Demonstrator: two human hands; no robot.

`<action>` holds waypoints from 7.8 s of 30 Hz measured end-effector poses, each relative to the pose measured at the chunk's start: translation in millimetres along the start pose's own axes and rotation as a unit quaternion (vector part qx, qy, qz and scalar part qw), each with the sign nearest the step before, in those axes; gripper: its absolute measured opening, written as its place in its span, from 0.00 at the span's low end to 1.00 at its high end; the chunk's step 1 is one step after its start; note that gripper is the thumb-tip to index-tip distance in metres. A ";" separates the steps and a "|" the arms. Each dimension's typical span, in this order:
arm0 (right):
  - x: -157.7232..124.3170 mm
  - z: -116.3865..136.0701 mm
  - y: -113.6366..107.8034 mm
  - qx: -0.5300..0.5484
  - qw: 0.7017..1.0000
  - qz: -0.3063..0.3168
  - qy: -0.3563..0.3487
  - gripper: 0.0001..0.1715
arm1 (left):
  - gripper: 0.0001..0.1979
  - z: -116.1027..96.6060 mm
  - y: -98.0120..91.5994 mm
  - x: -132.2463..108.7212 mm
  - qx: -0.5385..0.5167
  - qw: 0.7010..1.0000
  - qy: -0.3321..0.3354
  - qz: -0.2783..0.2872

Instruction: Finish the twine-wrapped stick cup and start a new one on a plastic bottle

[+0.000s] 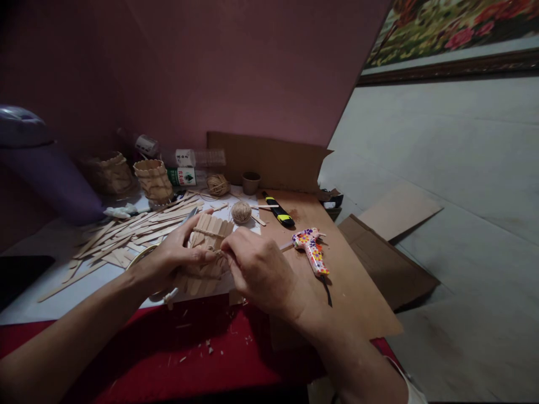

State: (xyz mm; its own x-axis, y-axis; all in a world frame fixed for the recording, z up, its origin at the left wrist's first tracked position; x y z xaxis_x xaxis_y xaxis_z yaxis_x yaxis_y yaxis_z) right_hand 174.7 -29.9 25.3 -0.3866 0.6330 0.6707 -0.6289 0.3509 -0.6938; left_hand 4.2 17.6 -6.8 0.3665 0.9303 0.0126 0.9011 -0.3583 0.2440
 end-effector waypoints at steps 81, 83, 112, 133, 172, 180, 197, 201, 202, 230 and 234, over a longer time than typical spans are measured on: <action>-9.4 4.6 16.1 -0.100 0.990 -0.082 -0.054 0.10 | 0.27 -1.2 2.7 -0.3 -0.014 1.000 -0.009 -0.021; -10.1 4.2 17.2 -0.102 0.990 -0.082 -0.060 0.10 | 0.30 -0.3 2.6 -0.2 -0.015 1.000 -0.017 -0.017; -9.5 2.7 16.1 0.100 0.980 -0.136 0.105 0.13 | 0.35 -0.9 1.8 -1.1 -0.027 0.999 -0.025 -0.024; -8.7 0.8 19.8 0.158 0.949 -0.102 0.252 0.07 | 0.34 -0.9 1.3 -1.3 -0.028 0.999 -0.018 -0.021; -1.7 -10.6 17.4 0.391 0.849 0.002 0.356 0.15 | 0.35 -0.3 0.8 0.1 -0.024 0.999 -0.019 -0.010; -4.9 -3.7 15.6 0.257 0.928 -0.051 0.263 0.07 | 0.26 -0.1 2.5 -0.1 -0.046 0.998 -0.039 0.004; -7.2 7.5 13.7 0.097 0.983 -0.077 0.137 0.05 | 0.43 -2.2 2.5 -2.0 -0.034 0.999 -0.033 -0.022; -6.0 8.4 11.8 0.089 0.984 -0.085 0.130 0.05 | 0.42 -3.8 3.4 -2.8 -0.029 0.999 -0.028 -0.029; -5.7 8.5 11.2 0.086 0.984 -0.086 0.129 0.05 | 0.41 -3.9 3.5 -2.7 -0.030 0.999 -0.025 -0.029; -3.4 7.1 8.1 0.021 0.996 -0.085 0.027 0.08 | 0.38 -0.2 1.1 -1.0 -0.060 0.998 -0.027 0.005; -3.1 7.6 7.0 0.028 0.996 -0.078 0.009 0.08 | 0.36 0.5 0.4 0.3 -0.059 0.998 -0.020 0.005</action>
State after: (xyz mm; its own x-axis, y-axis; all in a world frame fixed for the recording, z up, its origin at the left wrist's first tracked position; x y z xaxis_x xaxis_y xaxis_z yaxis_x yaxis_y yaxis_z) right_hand 166.4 -34.7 20.4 -0.2689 0.5858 0.7646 -0.7173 0.4080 -0.5648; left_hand 4.8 17.7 -7.1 0.3861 0.9222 -0.0229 0.8647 -0.3532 0.3572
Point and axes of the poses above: each hand's wrist, its own x-axis towards the middle knuckle, its own y-axis out of the palm, z = x × y, the point moved 2 cm from there along x, towards the middle knuckle, and after that the axes turned 7 degrees about -z, right-handed, at the moved point
